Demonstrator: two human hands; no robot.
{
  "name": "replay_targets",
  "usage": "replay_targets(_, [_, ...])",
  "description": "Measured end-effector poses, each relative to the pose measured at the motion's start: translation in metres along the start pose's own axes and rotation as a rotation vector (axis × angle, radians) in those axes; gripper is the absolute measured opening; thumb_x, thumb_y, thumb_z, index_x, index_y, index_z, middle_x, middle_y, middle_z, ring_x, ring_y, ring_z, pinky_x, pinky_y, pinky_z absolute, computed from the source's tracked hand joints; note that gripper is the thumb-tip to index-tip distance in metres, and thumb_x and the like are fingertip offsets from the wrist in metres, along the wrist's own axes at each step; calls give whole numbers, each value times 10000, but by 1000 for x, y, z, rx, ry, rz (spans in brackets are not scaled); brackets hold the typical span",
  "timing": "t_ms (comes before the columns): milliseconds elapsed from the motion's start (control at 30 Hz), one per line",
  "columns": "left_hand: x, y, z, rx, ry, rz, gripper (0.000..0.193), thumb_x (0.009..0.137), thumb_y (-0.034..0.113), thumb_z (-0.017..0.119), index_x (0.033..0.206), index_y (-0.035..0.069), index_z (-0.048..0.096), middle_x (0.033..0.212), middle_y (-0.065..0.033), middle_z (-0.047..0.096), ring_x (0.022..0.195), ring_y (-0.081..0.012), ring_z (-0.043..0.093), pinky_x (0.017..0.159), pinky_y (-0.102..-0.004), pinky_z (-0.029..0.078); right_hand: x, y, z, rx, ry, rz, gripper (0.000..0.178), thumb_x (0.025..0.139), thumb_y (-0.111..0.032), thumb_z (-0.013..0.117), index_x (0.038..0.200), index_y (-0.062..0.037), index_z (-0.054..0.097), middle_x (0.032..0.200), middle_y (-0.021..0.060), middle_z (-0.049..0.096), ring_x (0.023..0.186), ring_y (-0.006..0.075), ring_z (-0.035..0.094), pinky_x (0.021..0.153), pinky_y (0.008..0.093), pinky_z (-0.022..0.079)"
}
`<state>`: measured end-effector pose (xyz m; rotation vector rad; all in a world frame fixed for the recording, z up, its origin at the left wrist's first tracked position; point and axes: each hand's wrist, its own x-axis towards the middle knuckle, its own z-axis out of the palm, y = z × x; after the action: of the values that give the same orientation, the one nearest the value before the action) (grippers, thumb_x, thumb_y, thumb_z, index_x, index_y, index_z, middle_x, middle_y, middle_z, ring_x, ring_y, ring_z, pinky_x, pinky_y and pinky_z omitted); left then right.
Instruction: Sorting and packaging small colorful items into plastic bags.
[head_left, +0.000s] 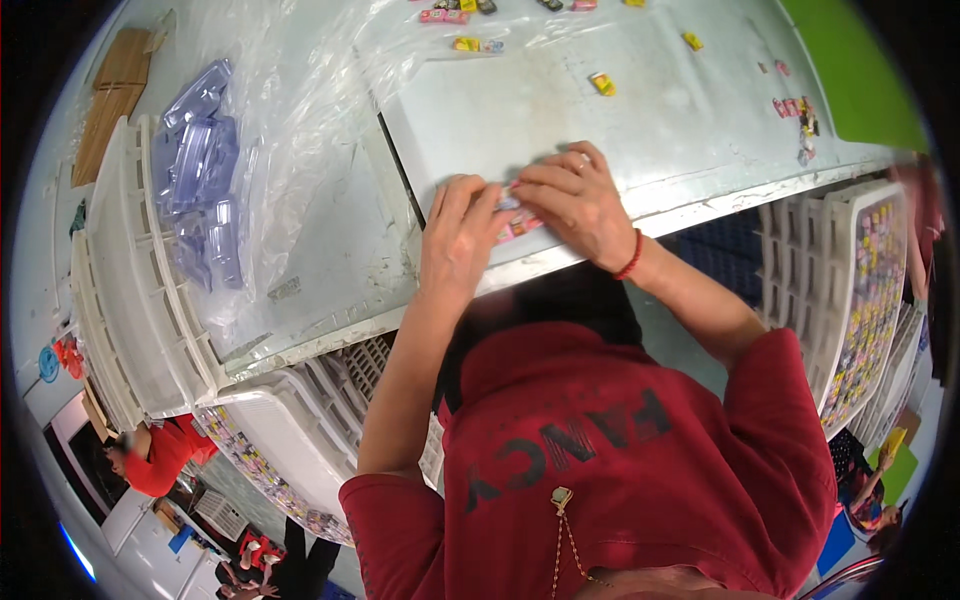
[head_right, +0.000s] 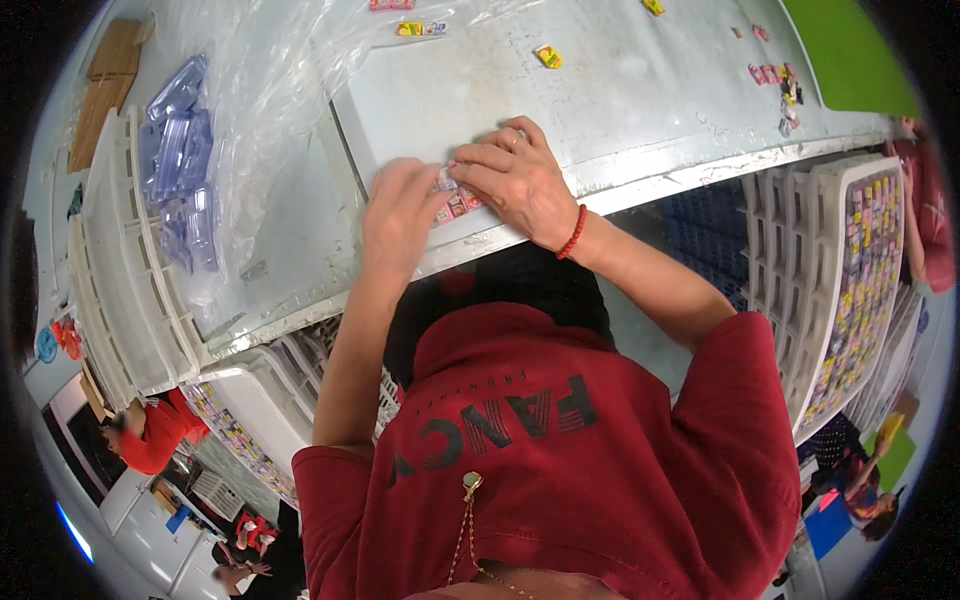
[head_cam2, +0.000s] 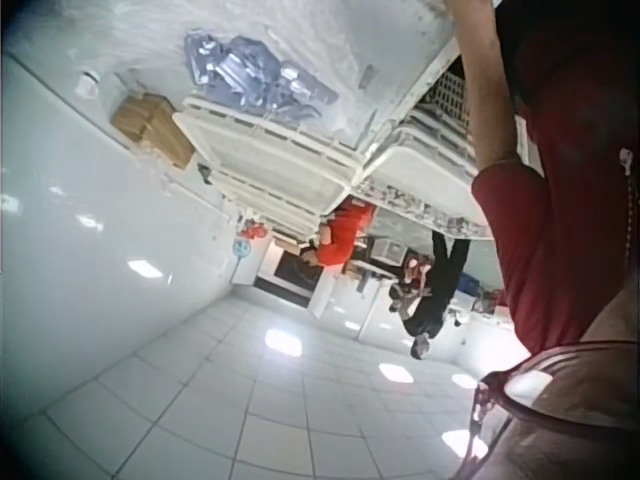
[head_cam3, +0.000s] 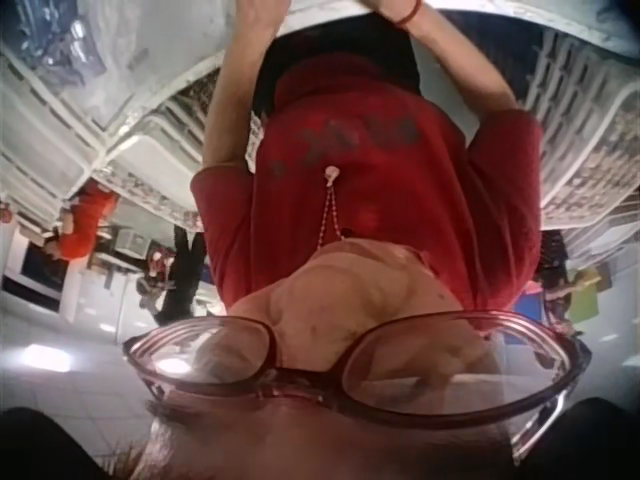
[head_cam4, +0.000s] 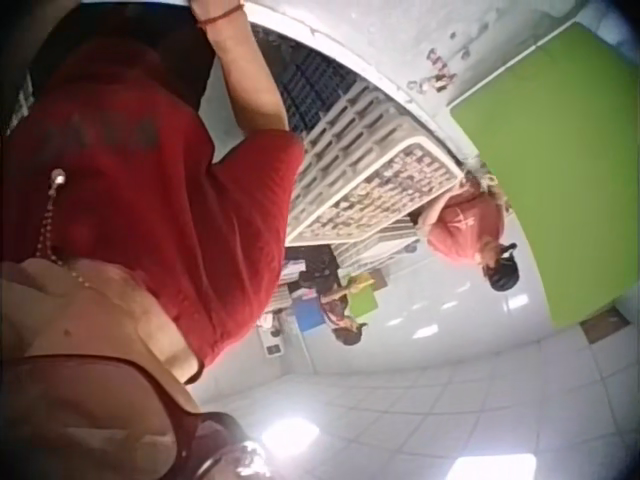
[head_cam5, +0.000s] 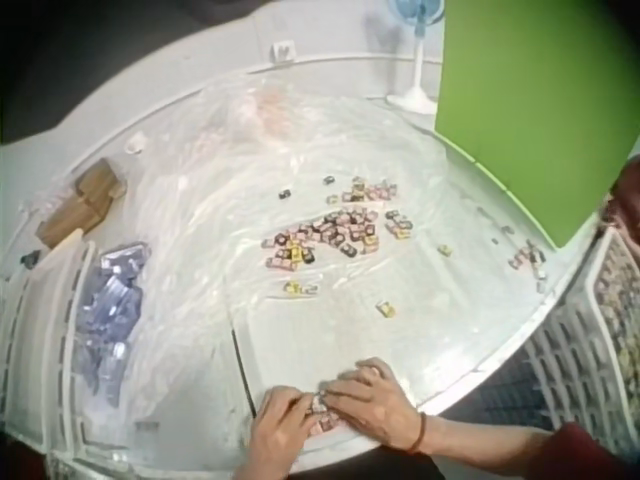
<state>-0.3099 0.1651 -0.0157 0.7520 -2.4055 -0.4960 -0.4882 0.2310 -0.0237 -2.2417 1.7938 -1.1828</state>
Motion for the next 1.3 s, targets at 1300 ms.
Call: replay_targets(1300, [173,-129,33,70,-23,-166,280,845,128,661,1106,31,640,1092,-162,633,1048,-315,579,909,-396,452,149,147,44,-347,155,-66,239,782,-170,694,1015,-115,679,1068,63,631,1039,268,547,867,411,459])
